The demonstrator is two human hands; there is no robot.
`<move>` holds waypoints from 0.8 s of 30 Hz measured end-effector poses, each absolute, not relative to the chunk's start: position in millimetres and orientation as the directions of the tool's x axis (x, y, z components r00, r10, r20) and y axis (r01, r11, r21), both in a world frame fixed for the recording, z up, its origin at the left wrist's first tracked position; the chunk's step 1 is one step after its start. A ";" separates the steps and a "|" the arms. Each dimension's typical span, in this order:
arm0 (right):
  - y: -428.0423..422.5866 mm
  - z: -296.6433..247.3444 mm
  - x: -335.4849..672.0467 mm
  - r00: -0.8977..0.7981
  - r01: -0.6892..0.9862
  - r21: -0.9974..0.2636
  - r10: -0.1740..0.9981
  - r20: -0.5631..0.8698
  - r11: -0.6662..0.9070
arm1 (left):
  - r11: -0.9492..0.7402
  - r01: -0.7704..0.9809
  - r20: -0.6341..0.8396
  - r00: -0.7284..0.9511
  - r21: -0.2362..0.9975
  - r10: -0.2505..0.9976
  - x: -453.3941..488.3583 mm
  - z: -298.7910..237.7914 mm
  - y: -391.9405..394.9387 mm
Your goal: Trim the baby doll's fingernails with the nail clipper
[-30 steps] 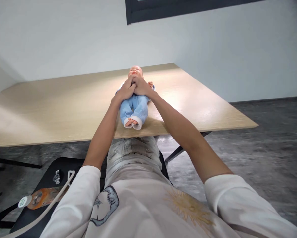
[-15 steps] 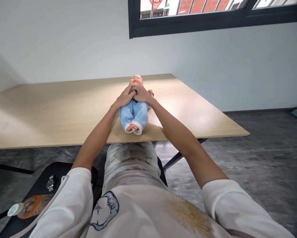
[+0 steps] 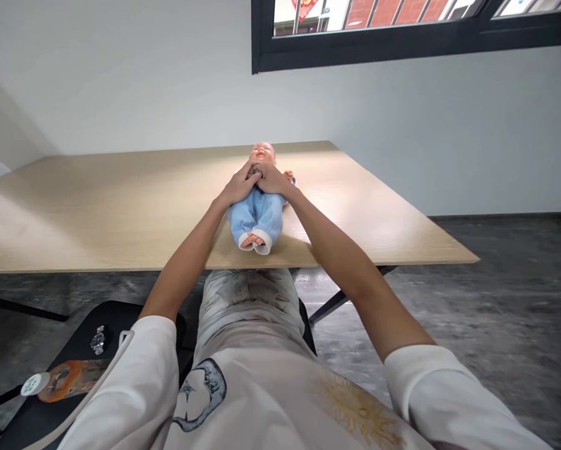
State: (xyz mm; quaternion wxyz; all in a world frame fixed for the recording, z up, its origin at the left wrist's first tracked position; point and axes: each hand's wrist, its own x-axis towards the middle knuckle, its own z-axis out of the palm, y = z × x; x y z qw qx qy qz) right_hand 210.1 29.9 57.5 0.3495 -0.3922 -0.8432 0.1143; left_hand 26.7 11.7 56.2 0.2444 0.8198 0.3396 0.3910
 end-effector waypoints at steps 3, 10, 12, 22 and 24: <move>32.6 56.3 210.4 -0.443 0.573 -0.474 0.739 0.508 0.669 | -0.651 0.371 0.474 0.466 0.662 0.748 26.6 56.3 10.9; 28.6 58.0 210.9 -0.448 0.529 -0.510 0.733 0.512 0.679 | -0.668 0.357 0.488 0.477 0.652 0.731 25.0 56.2 10.7; 25.2 58.7 210.2 -0.437 0.515 -0.532 0.740 0.512 0.672 | -0.669 0.359 0.486 0.480 0.651 0.731 24.7 56.3 10.6; 12.5 68.8 206.5 -0.435 0.574 -0.514 0.769 0.467 0.637 | -0.648 0.378 0.467 0.469 0.661 0.750 25.9 59.5 5.6; 9.1 72.2 203.9 -0.428 0.591 -0.508 0.777 0.461 0.627 | -0.651 0.384 0.461 0.479 0.655 0.747 25.6 61.5 2.9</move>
